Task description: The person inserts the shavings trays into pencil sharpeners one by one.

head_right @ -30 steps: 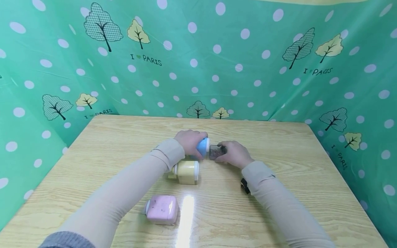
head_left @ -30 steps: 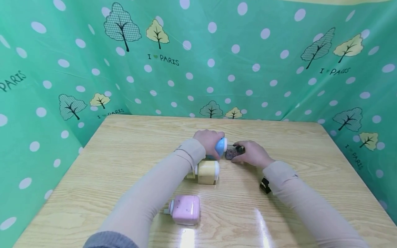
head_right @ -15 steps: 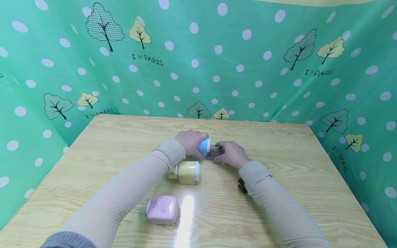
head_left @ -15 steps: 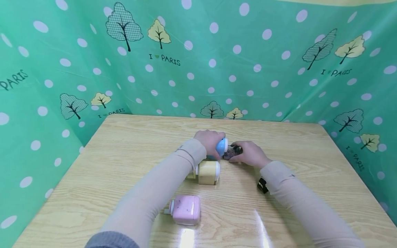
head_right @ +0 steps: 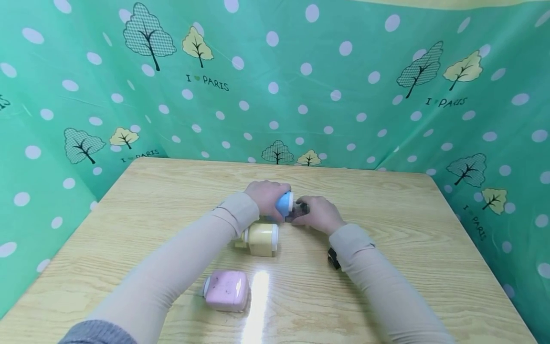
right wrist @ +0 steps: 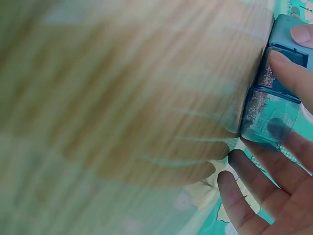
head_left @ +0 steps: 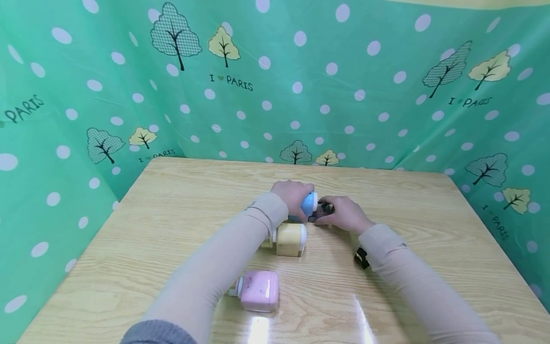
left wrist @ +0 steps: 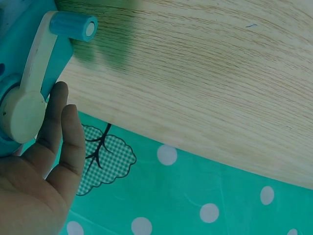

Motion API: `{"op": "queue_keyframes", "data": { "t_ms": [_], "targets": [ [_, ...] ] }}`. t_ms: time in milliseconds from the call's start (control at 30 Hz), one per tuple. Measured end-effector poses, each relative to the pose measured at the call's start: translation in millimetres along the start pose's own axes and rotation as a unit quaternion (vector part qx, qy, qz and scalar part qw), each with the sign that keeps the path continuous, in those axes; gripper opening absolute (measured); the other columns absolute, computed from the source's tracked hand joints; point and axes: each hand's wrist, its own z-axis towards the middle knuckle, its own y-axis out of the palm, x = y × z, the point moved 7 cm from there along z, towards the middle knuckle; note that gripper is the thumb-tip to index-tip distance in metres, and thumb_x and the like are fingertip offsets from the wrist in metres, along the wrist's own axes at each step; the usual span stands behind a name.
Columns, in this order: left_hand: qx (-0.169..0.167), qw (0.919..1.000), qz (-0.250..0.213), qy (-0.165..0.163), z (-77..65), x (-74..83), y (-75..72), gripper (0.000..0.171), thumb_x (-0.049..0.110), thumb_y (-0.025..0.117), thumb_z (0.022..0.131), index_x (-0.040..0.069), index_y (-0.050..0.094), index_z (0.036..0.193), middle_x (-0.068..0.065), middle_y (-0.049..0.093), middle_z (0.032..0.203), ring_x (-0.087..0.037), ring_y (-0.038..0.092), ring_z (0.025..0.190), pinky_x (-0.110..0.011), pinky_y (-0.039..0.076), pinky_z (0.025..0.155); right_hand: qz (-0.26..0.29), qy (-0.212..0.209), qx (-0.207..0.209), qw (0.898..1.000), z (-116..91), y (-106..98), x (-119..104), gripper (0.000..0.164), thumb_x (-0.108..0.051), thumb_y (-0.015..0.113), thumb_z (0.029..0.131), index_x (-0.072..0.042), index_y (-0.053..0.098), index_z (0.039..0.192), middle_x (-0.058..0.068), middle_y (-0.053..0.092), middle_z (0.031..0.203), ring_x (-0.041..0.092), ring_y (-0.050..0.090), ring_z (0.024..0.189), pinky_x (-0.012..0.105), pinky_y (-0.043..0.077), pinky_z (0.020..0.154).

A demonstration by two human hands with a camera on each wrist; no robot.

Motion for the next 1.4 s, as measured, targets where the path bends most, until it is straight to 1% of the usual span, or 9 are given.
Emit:
{"op": "queue_keyframes", "data": {
  "t_ms": [333, 667, 1000, 1400],
  "targets": [
    [-0.002, 1.0000, 0.001, -0.003, -5.3, 2.6, -3.8, 0.073, 0.053, 0.082, 0.069, 0.025, 0.056, 0.131, 0.003, 0.069, 0.116, -0.018, 0.065, 0.093, -0.038, 0.055, 0.077, 0.000, -0.009, 0.007, 1.000, -0.6, 1.0, 1.1, 0.073, -0.045, 0.080, 0.075, -0.003, 0.065, 0.134, 0.021, 0.067, 0.127, 0.038, 0.061, 0.115, 0.056, 0.048, 0.097],
    [-0.002, 1.0000, 0.002, -0.005, -3.8, 2.1, -3.3, 0.074, 0.053, 0.083, 0.068, 0.025, 0.055, 0.131, 0.003, 0.069, 0.116, -0.018, 0.065, 0.092, -0.039, 0.055, 0.077, 0.013, -0.010, 0.008, 1.000, -0.3, 1.0, 2.7, 0.074, -0.047, 0.081, 0.074, -0.005, 0.066, 0.133, 0.020, 0.068, 0.127, 0.036, 0.061, 0.114, 0.055, 0.048, 0.096],
    [-0.003, 1.0000, 0.000, -0.004, -2.2, 2.2, -2.0, 0.075, 0.054, 0.083, 0.067, 0.026, 0.056, 0.130, 0.003, 0.069, 0.116, -0.017, 0.065, 0.093, -0.037, 0.055, 0.077, 0.021, -0.008, 0.005, 1.000, 0.3, 0.8, 3.1, 0.075, -0.046, 0.081, 0.073, -0.006, 0.066, 0.134, 0.020, 0.067, 0.127, 0.036, 0.061, 0.114, 0.055, 0.049, 0.096],
    [-0.003, 1.0000, -0.002, -0.003, -2.7, 2.4, -2.0, 0.076, 0.054, 0.083, 0.066, 0.025, 0.055, 0.131, 0.003, 0.069, 0.116, -0.018, 0.065, 0.092, -0.037, 0.055, 0.077, 0.034, -0.005, 0.001, 0.999, 0.7, 0.8, 1.3, 0.076, -0.044, 0.082, 0.074, -0.005, 0.064, 0.137, 0.022, 0.065, 0.131, 0.038, 0.059, 0.119, 0.057, 0.046, 0.100]
  ]
}}
